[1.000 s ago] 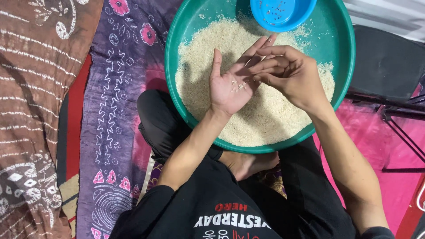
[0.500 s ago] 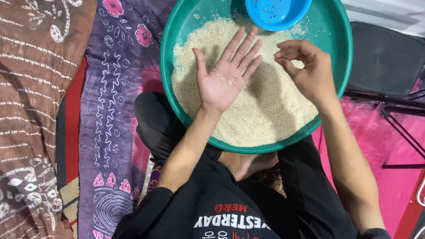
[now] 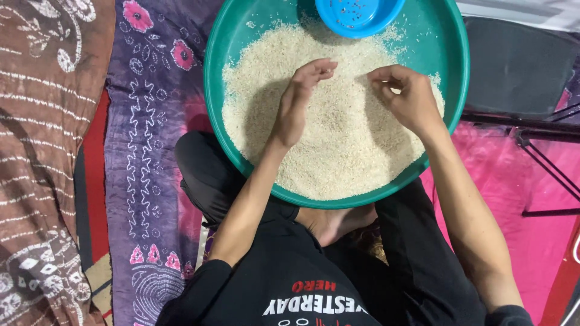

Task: The person sorts through rice by hand, scooping it into a colander, then sifting it and picking out debris, placing the debris into a small bowl.

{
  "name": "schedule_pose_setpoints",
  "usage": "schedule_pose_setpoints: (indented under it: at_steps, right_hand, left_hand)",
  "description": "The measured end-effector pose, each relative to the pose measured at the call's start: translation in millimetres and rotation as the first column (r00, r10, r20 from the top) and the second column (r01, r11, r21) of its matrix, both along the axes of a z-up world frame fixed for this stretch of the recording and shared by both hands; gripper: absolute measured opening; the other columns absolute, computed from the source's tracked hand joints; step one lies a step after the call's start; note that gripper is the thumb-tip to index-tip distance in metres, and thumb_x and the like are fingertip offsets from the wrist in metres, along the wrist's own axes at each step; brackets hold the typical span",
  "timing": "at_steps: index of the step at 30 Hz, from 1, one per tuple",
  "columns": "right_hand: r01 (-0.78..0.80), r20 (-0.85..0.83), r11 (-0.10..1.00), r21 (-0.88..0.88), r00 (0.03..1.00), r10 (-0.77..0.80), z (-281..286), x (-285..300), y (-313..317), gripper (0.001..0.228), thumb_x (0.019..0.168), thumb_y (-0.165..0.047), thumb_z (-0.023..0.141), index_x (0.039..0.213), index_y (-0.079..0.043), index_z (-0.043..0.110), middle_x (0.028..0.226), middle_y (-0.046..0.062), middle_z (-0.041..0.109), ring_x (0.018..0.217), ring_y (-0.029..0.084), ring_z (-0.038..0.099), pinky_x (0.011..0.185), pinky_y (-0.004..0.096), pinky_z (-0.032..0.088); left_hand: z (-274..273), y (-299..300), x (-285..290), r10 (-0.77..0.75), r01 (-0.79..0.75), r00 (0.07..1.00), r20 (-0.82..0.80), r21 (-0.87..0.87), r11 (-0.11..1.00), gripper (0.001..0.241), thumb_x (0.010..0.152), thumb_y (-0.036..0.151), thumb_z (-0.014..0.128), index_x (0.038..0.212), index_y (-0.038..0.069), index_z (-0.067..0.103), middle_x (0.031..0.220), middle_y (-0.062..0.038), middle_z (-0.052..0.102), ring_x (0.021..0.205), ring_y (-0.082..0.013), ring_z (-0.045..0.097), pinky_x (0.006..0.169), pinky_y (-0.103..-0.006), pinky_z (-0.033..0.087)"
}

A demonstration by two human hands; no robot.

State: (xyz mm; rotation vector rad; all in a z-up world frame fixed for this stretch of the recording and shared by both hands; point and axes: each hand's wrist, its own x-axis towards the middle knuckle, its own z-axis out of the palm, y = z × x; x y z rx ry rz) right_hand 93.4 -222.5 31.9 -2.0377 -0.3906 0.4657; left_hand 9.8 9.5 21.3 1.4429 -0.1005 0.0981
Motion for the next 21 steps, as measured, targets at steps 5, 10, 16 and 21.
schedule_pose_setpoints:
  at_steps: [5,10,16,21]
  right_hand:
    - [-0.018,0.069,0.986,0.168,0.998,0.007,-1.8,-4.8,13.6,0.035,0.094,0.015,0.056,0.123,0.003,0.070,0.112,0.024,0.071,0.105,0.034,0.069,0.096,0.049,0.056]
    - [-0.113,0.097,0.983,0.148,0.990,0.099,-6.6,2.9,21.0,0.037,0.096,0.010,0.058,0.129,-0.003,0.070,0.115,0.020,0.073,0.108,0.032,0.070,0.099,0.048,0.056]
    - [-0.206,0.105,0.969,0.134,0.976,0.193,10.0,1.0,24.1,0.044,0.093,0.019,0.056,0.134,0.006,0.063,0.115,0.029,0.071,0.112,0.046,0.067,0.099,0.057,0.053]
    - [-0.217,0.049,0.967,0.131,0.976,0.213,6.4,4.8,19.7,0.048,0.096,0.016,0.057,0.140,0.000,0.061,0.114,0.023,0.073,0.111,0.039,0.069,0.099,0.051,0.054]
  left_hand:
    - [-40.3,-4.4,6.4,-0.138,0.083,0.984,0.109,0.405,0.910,0.034,0.100,0.036,0.070,0.123,0.011,0.066,0.119,-0.008,0.068,0.119,-0.0279,0.064,0.109,-0.0438,0.044]
    - [-6.6,-4.2,1.6,-0.234,0.055,0.957,0.173,0.681,0.730,0.024,0.099,0.024,0.072,0.118,0.010,0.072,0.109,-0.009,0.072,0.107,-0.0266,0.068,0.097,-0.0421,0.050]
    - [-20.3,3.3,1.6,-0.098,-0.072,0.968,0.230,0.634,0.770,0.016,0.097,0.019,0.073,0.112,0.015,0.072,0.099,0.000,0.070,0.094,-0.0218,0.069,0.085,-0.0369,0.052]
    - [6.0,5.1,0.3,0.069,-0.166,0.971,0.229,0.438,0.883,0.013,0.097,0.018,0.075,0.110,0.016,0.072,0.100,-0.001,0.072,0.094,-0.0234,0.072,0.085,-0.0351,0.057]
